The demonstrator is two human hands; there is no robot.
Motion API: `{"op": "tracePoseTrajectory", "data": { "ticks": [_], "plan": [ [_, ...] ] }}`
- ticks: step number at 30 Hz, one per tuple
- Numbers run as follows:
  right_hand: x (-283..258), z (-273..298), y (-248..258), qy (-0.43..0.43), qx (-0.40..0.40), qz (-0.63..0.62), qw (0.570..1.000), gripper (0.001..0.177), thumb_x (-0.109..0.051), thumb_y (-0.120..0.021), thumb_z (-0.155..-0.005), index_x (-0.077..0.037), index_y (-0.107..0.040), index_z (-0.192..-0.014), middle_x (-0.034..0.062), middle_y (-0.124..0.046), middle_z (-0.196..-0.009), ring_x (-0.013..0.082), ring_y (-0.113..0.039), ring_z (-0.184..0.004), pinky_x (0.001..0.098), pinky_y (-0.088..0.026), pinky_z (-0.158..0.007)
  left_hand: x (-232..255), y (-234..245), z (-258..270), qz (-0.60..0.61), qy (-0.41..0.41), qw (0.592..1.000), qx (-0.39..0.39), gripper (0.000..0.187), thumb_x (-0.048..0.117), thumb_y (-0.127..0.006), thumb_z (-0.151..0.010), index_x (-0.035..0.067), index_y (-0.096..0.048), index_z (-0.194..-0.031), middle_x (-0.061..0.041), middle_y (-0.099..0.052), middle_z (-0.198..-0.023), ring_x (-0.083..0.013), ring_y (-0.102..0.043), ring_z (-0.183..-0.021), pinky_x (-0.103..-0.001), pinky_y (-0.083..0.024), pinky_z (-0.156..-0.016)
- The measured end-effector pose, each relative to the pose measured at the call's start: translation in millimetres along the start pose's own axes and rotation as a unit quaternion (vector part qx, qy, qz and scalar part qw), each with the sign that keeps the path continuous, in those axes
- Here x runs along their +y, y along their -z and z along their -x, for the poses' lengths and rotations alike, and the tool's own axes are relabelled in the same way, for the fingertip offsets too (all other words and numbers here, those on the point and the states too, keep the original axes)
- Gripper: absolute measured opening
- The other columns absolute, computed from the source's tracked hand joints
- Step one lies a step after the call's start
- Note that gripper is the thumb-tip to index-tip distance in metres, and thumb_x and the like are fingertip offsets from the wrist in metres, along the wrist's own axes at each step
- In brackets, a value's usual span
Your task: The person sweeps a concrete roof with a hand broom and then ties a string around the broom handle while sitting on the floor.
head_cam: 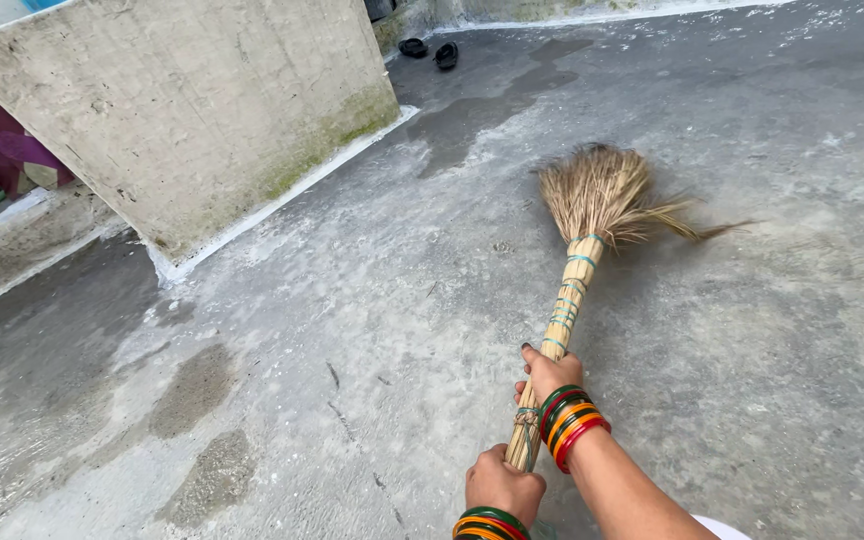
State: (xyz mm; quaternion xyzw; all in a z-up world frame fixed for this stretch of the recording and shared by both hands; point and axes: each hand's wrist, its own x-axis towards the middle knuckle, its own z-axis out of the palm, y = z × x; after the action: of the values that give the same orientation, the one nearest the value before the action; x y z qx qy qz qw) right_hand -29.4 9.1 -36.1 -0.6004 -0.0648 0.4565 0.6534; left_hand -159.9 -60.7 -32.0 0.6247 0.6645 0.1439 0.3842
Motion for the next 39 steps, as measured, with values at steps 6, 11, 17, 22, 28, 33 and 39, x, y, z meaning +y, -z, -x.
{"op": "tracePoseTrajectory", "data": {
  "ticks": [6, 11, 17, 22, 28, 33, 39],
  "plan": [
    [-50, 2, 17, 0.103, 0.022, -0.043, 0.994, 0.027, -0.014, -0.074, -0.089, 0.001, -0.054, -0.100, 0.0113, -0.061, -0.077, 0.0203, -0.060, -0.049, 0.0383, -0.050, -0.039, 43, 5, 14, 0.048, -0.084, 0.994, -0.044, 0.029, 0.013, -0.063, -0.070, 0.001, -0.071, -0.095, -0.024, -0.073, -0.078, -0.0377, -0.076, -0.081, -0.043, -0.059, -0.083],
    [-92, -5, 75, 0.191, 0.127, -0.191, 0.954, 0.030, -0.005, -0.071, -0.088, -0.006, -0.050, -0.109, 0.0062, -0.061, -0.080, 0.0184, -0.061, -0.048, 0.0358, -0.053, -0.040, 91, 0, 7, -0.038, -0.223, 0.970, -0.089, 0.042, 0.014, -0.066, -0.070, 0.007, -0.072, -0.112, -0.022, -0.074, -0.091, -0.0367, -0.073, -0.092, -0.043, -0.057, -0.090],
    [-113, -23, 154, 0.236, 0.307, -0.347, 0.854, 0.062, 0.001, -0.064, -0.090, -0.009, -0.032, -0.143, 0.0124, -0.066, -0.099, 0.0185, -0.064, -0.054, 0.0346, -0.058, -0.043, 170, -28, -6, -0.220, -0.343, 0.902, -0.143, 0.055, 0.016, -0.060, -0.075, 0.021, -0.070, -0.129, -0.014, -0.077, -0.110, -0.0315, -0.070, -0.110, -0.043, -0.052, -0.102],
    [-96, -34, 182, 0.128, 0.415, -0.377, 0.818, 0.063, -0.003, -0.059, -0.090, -0.008, -0.027, -0.144, 0.0137, -0.065, -0.101, 0.0161, -0.071, -0.059, 0.0326, -0.064, -0.048, 197, -55, -11, -0.360, -0.371, 0.835, -0.185, 0.045, 0.028, -0.070, -0.075, 0.022, -0.076, -0.119, -0.009, -0.076, -0.113, -0.0267, -0.070, -0.109, -0.043, -0.056, -0.096],
    [-77, -67, 173, 0.048, 0.387, -0.325, 0.861, 0.057, -0.003, -0.064, -0.090, -0.001, -0.030, -0.136, 0.0142, -0.062, -0.099, 0.0167, -0.067, -0.061, 0.0337, -0.059, -0.048, 162, -73, -29, -0.317, -0.253, 0.887, -0.218, 0.046, 0.029, -0.073, -0.077, 0.011, -0.076, -0.120, -0.016, -0.072, -0.120, -0.0305, -0.068, -0.116, -0.042, -0.053, -0.102],
    [-57, -88, 157, 0.042, 0.315, -0.246, 0.916, 0.035, -0.001, -0.061, -0.092, 0.008, -0.042, -0.121, 0.0142, -0.062, -0.092, 0.0182, -0.065, -0.061, 0.0359, -0.057, -0.049, 137, -81, -34, -0.277, -0.171, 0.920, -0.220, 0.044, 0.025, -0.069, -0.079, 0.012, -0.074, -0.120, -0.018, -0.070, -0.122, -0.0302, -0.064, -0.122, -0.042, -0.051, -0.105],
    [-38, -103, 129, 0.055, 0.212, -0.143, 0.965, 0.020, -0.001, -0.064, -0.091, 0.010, -0.052, -0.103, 0.0140, -0.061, -0.084, 0.0213, -0.064, -0.059, 0.0384, -0.058, -0.050, 96, -80, -37, -0.169, -0.119, 0.965, -0.162, 0.042, 0.019, -0.067, -0.078, 0.007, -0.073, -0.118, -0.023, -0.069, -0.121, -0.0342, -0.064, -0.121, -0.042, -0.049, -0.106]
  ]
}}
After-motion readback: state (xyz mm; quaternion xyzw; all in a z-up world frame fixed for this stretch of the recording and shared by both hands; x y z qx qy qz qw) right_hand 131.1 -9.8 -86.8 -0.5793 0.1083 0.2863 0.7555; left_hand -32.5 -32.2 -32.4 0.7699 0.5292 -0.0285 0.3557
